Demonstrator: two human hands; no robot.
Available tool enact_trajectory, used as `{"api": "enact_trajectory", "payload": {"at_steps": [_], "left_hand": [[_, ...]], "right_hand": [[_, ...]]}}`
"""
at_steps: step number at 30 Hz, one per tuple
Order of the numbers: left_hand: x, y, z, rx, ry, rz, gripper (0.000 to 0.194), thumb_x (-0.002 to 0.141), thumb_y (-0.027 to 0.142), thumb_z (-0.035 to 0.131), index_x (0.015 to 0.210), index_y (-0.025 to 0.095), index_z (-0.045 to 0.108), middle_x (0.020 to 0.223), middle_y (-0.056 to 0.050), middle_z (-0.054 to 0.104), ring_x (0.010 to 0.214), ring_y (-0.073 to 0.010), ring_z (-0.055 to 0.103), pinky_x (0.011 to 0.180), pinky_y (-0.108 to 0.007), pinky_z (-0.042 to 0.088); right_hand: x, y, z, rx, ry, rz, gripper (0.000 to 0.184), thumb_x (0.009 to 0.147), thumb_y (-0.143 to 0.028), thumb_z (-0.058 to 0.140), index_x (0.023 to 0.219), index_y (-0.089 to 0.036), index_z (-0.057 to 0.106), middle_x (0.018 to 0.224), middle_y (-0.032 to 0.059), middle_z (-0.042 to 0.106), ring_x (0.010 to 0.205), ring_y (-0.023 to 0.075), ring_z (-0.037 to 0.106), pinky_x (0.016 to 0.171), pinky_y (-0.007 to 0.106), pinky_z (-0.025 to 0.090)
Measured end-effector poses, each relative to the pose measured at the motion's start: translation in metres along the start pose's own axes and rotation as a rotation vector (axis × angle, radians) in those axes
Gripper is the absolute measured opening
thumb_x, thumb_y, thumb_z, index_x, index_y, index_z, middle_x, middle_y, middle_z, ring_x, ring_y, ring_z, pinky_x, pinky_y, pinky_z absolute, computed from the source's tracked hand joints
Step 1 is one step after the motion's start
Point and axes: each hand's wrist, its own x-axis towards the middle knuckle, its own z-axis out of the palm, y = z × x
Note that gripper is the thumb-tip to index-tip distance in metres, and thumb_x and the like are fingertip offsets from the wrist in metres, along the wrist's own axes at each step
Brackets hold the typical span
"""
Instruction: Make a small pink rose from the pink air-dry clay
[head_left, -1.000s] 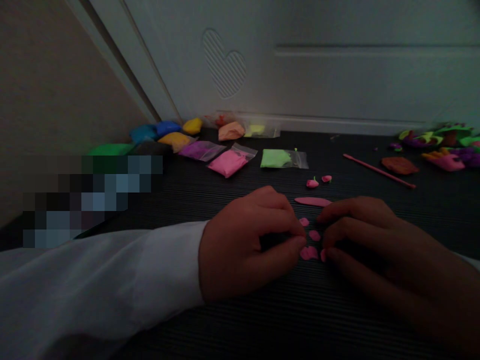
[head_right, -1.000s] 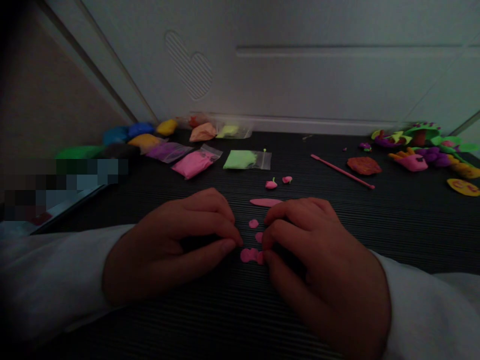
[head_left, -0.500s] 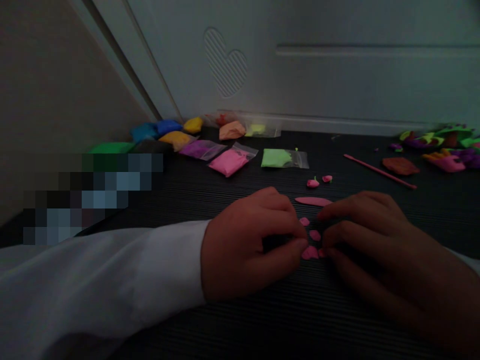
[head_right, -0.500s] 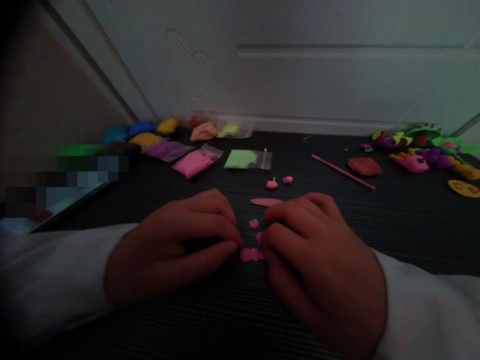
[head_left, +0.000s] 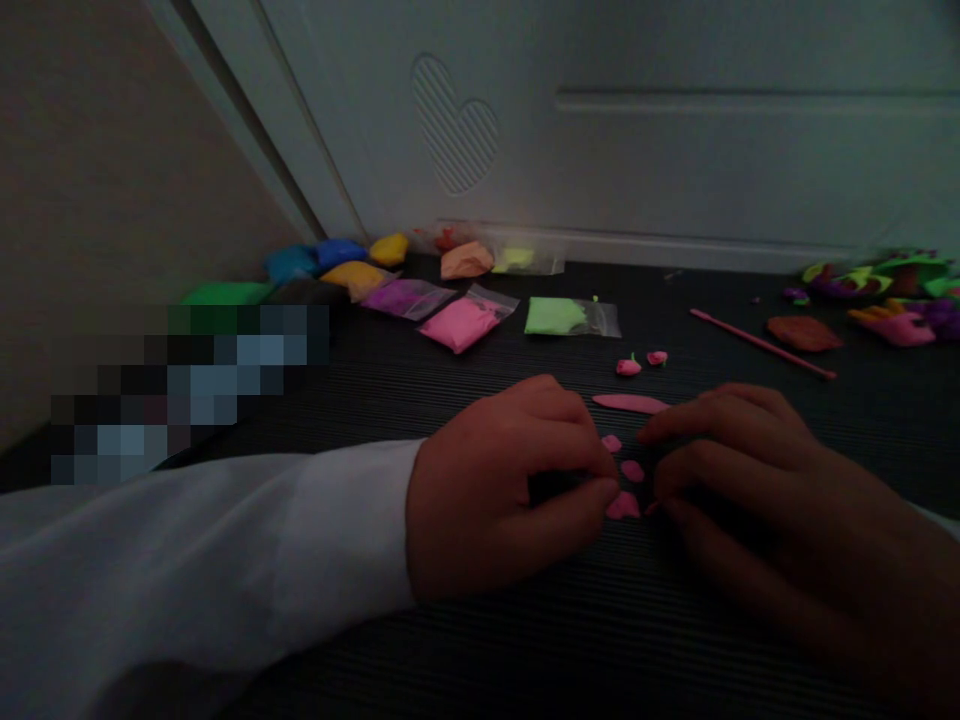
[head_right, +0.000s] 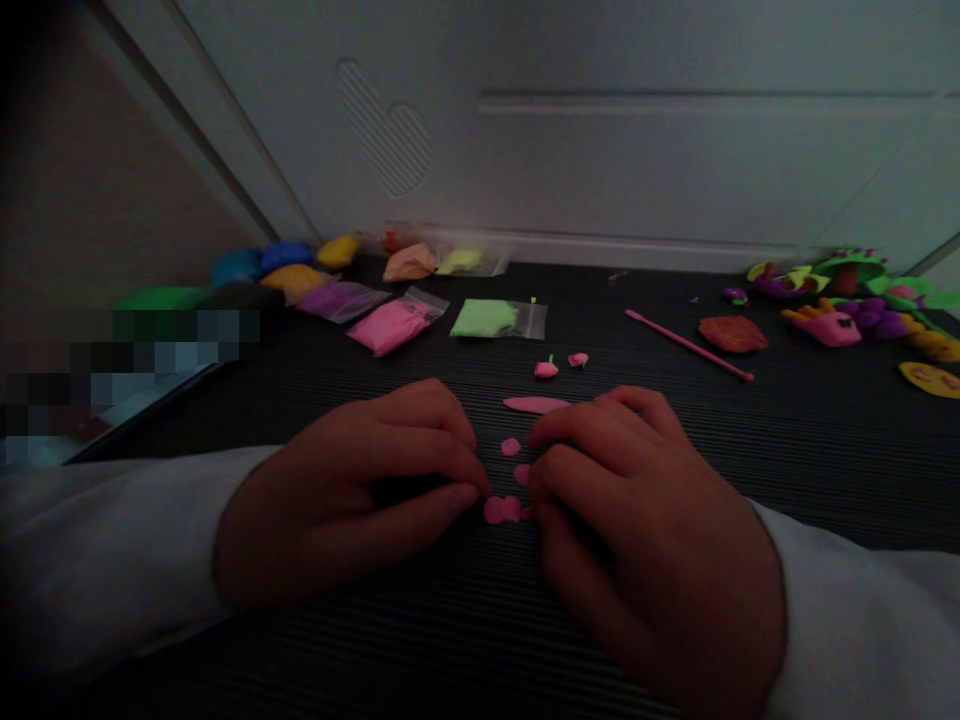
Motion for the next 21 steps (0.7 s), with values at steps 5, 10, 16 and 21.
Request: {"api": "enact_trajectory", "payload": {"at_steps": [5, 10, 16, 21], "left_hand": [[0.0006, -0.0006, -0.0002, 0.002, -0.010, -0.002, 0.019, 0.081, 0.016, 0.046, 0.080, 0.010, 0.064, 0.076, -0.003, 0.057, 0.076, -0.0118, 0.047, 0.071, -0.024, 0.034], [0.0010, -0.0012, -0.0006, 0.010, -0.021, 0.000, 0.019, 0.081, 0.016, 0.046, 0.081, 0.011, 0.064, 0.077, -0.003, 0.056, 0.076, -0.0121, 0.048, 0.071, -0.025, 0.035], [-0.0002, -0.0006, -0.0007, 0.010, -0.024, -0.002, 0.019, 0.082, 0.017, 0.045, 0.080, 0.013, 0.063, 0.077, -0.003, 0.056, 0.077, -0.0128, 0.048, 0.072, -0.025, 0.037], [-0.0004, -0.0013, -0.0002, 0.009, -0.025, 0.002, 0.018, 0.082, 0.017, 0.045, 0.081, 0.014, 0.063, 0.078, -0.003, 0.057, 0.077, -0.0129, 0.049, 0.072, -0.025, 0.037]], "right_hand": [[0.0008, 0.0002, 0.0000, 0.002, -0.009, 0.014, 0.012, 0.078, -0.013, 0.046, 0.081, -0.021, 0.055, 0.095, 0.0013, 0.053, 0.089, 0.0141, 0.047, 0.080, 0.034, 0.033], [0.0007, 0.0004, 0.0011, -0.008, -0.003, 0.008, 0.013, 0.078, -0.013, 0.047, 0.083, -0.021, 0.057, 0.096, 0.0019, 0.055, 0.090, 0.0156, 0.048, 0.079, 0.036, 0.035], [0.0013, 0.0015, 0.0004, -0.009, -0.013, -0.027, 0.016, 0.077, -0.012, 0.049, 0.086, -0.022, 0.057, 0.096, 0.0032, 0.056, 0.090, 0.0179, 0.049, 0.078, 0.038, 0.036], [0.0003, 0.0015, -0.0018, 0.028, -0.005, 0.011, 0.012, 0.076, -0.012, 0.048, 0.079, -0.021, 0.055, 0.094, 0.0027, 0.055, 0.089, 0.0171, 0.048, 0.079, 0.037, 0.035]]}}
